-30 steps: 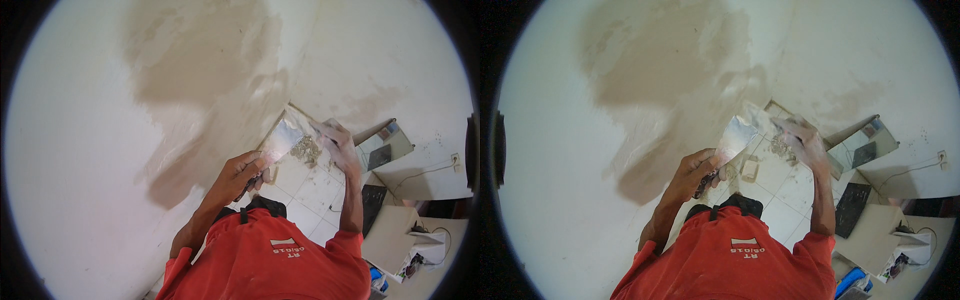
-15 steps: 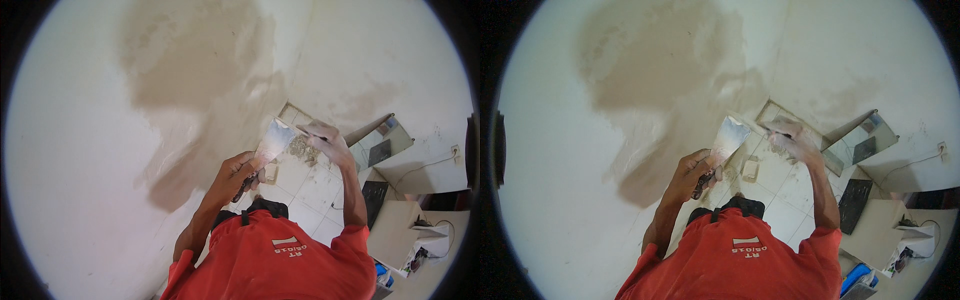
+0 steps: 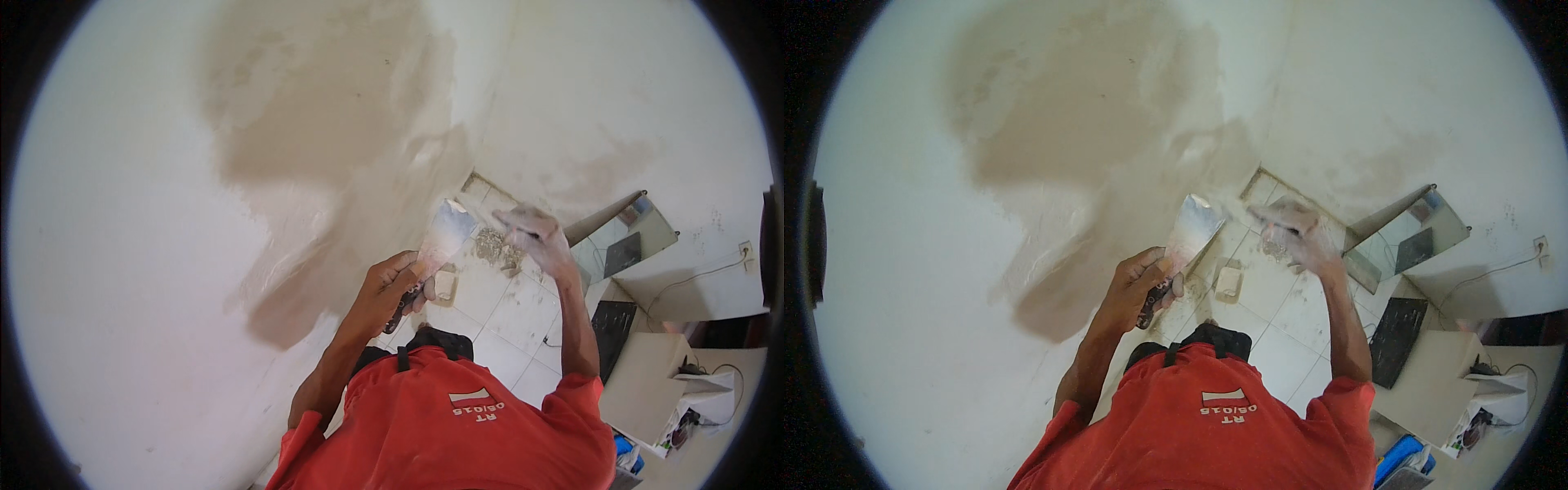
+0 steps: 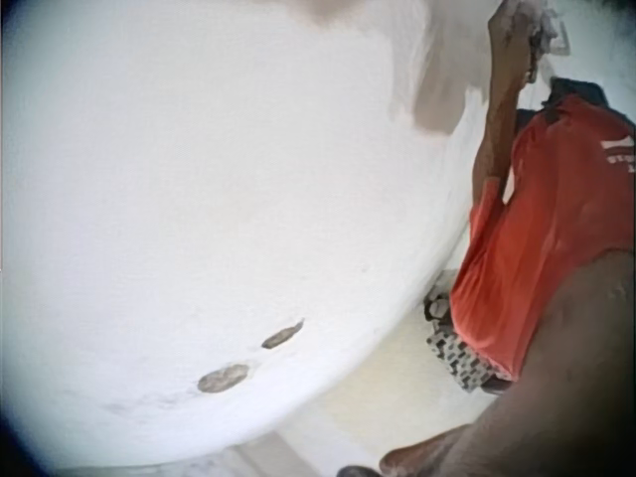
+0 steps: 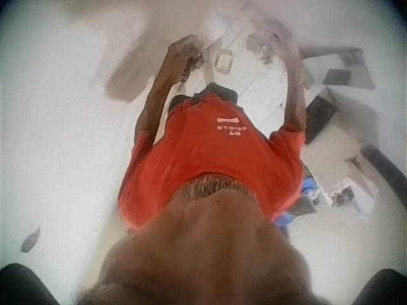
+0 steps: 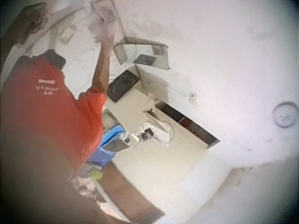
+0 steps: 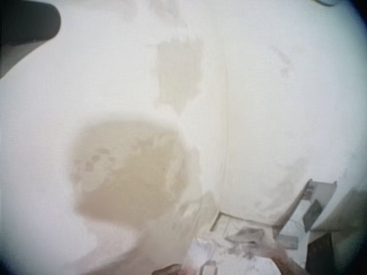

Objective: The person applies putty to a wall using a scraper and a putty knife, spreading the material from a small container onto the surface.

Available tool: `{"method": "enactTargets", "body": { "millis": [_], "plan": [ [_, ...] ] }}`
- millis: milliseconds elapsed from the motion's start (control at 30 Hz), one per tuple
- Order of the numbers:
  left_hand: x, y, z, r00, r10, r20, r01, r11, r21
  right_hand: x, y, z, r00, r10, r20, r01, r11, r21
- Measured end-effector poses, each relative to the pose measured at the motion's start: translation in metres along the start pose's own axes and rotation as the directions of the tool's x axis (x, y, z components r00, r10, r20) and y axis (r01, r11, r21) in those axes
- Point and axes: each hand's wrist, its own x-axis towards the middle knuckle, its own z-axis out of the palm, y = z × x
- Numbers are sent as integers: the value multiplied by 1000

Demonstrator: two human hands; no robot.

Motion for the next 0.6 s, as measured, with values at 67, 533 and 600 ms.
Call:
{"method": "enactTargets", "body": {
  "millis": [67, 533, 600],
  "plan": [
    [-4, 8, 1, 1000, 8, 17, -9, 1000, 18, 3, 2, -4, 997, 68, -44, -75, 981, -177],
    [-4, 5, 6, 992, 67, -107, -32, 953, 300, -12, -113, -26, 830, -531, 169, 376, 310, -873],
    [-10, 9, 5, 981, 142, -130, -78, 908, 411, -9, -115, -16, 833, -518, 193, 362, 248, -898]
  ]
}}
